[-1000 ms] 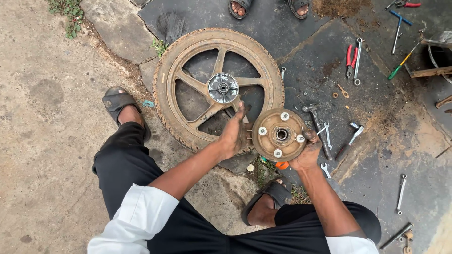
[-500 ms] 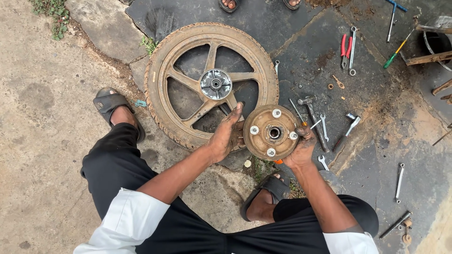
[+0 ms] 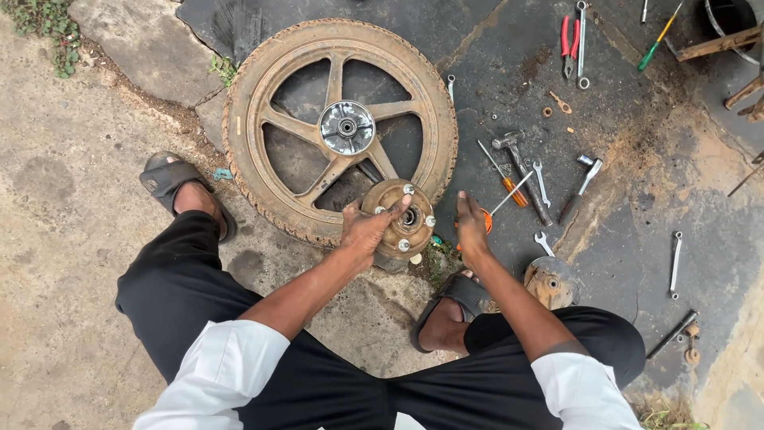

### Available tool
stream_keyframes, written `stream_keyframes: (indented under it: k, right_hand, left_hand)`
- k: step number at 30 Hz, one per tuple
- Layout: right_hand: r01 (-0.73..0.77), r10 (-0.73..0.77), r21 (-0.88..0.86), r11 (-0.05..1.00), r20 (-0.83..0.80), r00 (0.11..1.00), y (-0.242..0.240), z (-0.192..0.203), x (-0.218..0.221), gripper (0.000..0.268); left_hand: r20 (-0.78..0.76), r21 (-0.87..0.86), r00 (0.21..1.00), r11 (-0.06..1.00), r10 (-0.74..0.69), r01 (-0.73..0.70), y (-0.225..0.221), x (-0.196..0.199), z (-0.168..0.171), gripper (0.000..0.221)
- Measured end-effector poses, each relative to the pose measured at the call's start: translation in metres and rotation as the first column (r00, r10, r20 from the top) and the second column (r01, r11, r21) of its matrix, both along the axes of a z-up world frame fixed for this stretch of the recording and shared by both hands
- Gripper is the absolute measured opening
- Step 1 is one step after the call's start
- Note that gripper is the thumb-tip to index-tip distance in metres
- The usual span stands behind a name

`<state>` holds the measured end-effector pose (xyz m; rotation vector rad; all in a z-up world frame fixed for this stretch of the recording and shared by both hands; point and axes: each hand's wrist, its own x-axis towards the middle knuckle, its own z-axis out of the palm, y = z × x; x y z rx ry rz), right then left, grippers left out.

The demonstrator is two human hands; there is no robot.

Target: Cleaning and lubricating motorcycle brake components using an oil can.

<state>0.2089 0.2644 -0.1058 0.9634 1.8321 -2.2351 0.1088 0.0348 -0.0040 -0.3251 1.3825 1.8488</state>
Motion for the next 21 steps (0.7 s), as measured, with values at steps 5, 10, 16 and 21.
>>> stream_keyframes:
  k: [5, 10, 16, 21]
  right_hand:
    - [0.026, -0.407, 0.554, 0.832, 0.579, 0.706, 0.061, -0.048, 0.037, 0.082]
    - [0.011, -0.199, 0.286, 0.958, 0.641, 0.742, 0.089, -0.1, 0.05, 0.066]
    - [0.071, -0.166, 0.175, 0.982, 0.619, 0.768, 0.101, -0.125, 0.053, 0.052]
    - [0.171, -0.185, 0.077, 0.982, 0.549, 0.815, 0.109, -0.134, 0.046, 0.051]
  left_hand:
    - [0.014, -0.105, 0.999, 0.993, 0.046, -0.045, -0.011, -0.006, -0.029, 0.116]
    - [-0.04, -0.127, 0.995, 0.987, 0.096, -0.101, -0.02, -0.021, -0.007, 0.135]
    - [-0.068, -0.135, 0.962, 0.953, 0.266, -0.273, -0.028, -0.035, -0.009, 0.131]
    - [-0.089, -0.074, 0.935, 0.933, 0.344, -0.351, -0.035, -0.047, -0.004, 0.125]
